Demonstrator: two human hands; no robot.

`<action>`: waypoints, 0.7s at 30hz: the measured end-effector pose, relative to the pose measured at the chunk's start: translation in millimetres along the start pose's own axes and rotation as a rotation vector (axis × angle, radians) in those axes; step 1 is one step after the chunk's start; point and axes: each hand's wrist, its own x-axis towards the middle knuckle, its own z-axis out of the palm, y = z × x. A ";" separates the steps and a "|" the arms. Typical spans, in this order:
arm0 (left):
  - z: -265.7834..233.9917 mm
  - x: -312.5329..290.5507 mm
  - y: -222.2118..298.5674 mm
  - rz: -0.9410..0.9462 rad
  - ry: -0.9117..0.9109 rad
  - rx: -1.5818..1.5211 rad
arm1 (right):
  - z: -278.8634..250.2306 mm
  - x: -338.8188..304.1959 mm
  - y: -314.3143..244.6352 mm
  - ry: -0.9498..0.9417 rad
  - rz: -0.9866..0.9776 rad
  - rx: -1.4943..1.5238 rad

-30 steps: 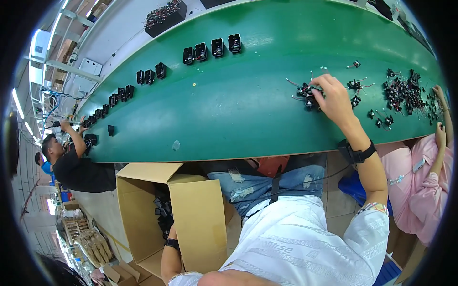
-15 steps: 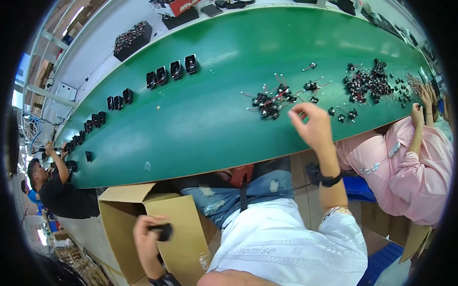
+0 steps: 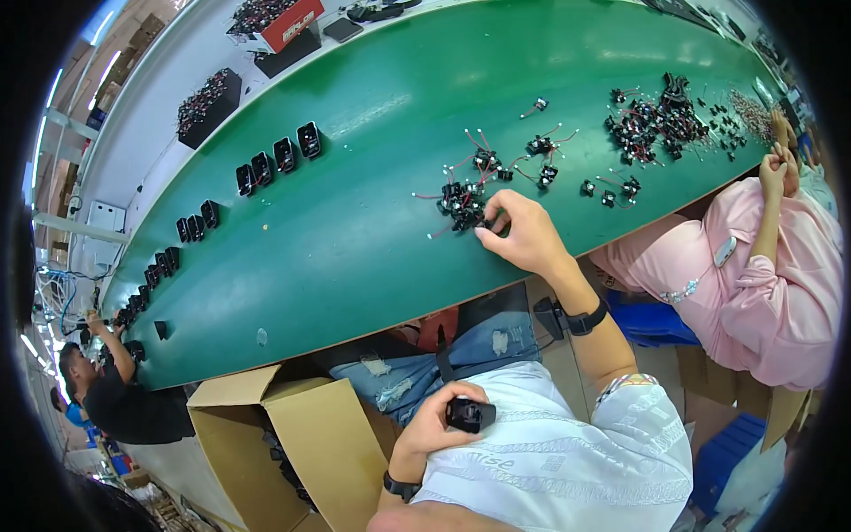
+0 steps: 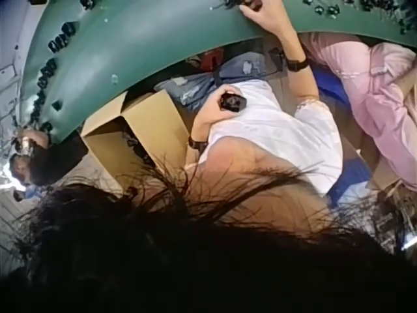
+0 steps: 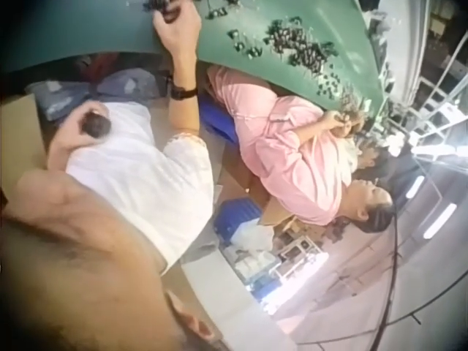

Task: The person picks up a black plastic housing and a circuit board, inserts the board into the housing, and places the assembled unit onto the green conveyor belt. This process is repeated for several units, occasionally reaching into a cardboard box to retrieve more housings.

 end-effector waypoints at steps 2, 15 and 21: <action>-5.5 14.8 22.1 -0.022 0.109 0.271 | -5.5 -6.6 -0.5 0.012 0.136 0.316; -78.9 89.3 82.5 0.400 0.704 1.033 | -0.6 -30.8 -5.9 -0.037 0.040 0.112; -98.1 96.5 59.3 0.534 0.431 0.183 | -8.4 -42.2 -1.2 -0.064 0.265 0.744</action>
